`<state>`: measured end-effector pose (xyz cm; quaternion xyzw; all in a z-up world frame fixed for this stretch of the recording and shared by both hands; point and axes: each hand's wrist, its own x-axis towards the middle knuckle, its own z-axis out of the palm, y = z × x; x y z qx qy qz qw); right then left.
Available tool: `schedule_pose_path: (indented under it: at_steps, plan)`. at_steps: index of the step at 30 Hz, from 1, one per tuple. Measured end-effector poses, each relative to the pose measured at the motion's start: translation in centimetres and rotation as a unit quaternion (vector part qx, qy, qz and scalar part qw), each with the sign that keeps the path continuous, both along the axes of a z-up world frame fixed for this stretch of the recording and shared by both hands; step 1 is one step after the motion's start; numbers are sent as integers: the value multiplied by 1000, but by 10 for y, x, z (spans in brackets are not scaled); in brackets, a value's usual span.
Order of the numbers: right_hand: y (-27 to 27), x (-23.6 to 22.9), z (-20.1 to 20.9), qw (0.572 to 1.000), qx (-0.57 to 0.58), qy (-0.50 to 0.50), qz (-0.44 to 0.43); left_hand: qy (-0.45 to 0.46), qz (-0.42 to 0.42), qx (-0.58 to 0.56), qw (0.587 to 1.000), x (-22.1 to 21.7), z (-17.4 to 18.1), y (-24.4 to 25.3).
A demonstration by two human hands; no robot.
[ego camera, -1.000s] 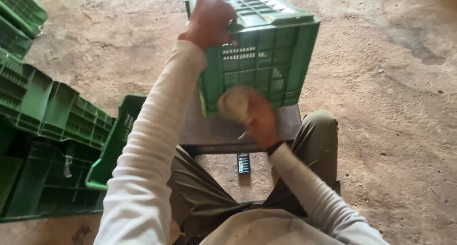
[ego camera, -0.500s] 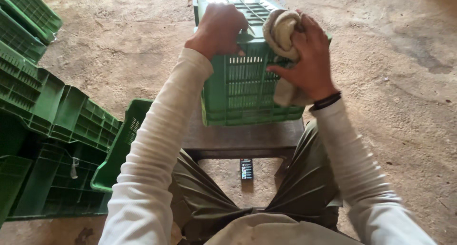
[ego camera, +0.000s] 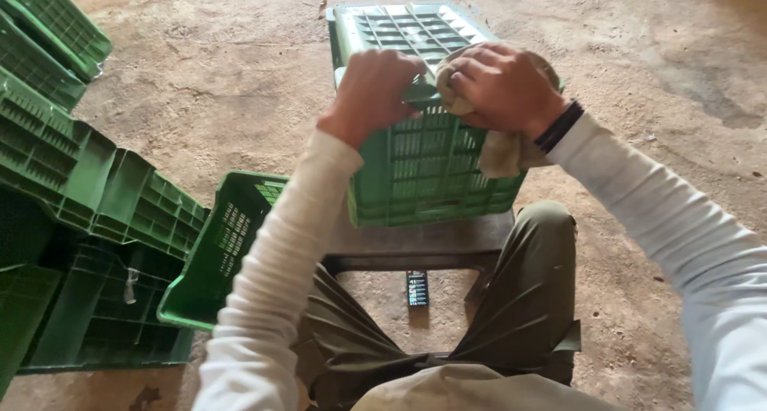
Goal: The person wipes the surfaces of green plastic crates using a cloth. They rotate and flip the crates to clean multiple sides, including the top, bottom, and sides, before stacking them.
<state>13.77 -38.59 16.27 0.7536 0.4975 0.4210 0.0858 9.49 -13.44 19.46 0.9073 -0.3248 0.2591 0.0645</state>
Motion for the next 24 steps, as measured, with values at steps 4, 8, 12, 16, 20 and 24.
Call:
schedule_pose_path:
  at_steps: [4,8,12,16,20,24]
  plan:
    - [-3,7,9,1000,11,-4,-23,-230,-33,-290,929,-61,-66,-7]
    - [1,12,22,999,36,19,-8,-69,113,-614,778,-144,-204,-62]
    - [11,12,32,999,43,28,-8,250,68,-930,260,-136,-314,-96]
    - [18,3,29,998,41,38,-6,259,-139,-952,82,-85,-339,-100]
    - [26,-12,28,997,65,46,-3,186,-279,-940,59,-63,-310,-82]
    - [35,-24,32,954,229,174,89,203,-283,-933,95,-63,-277,-80]
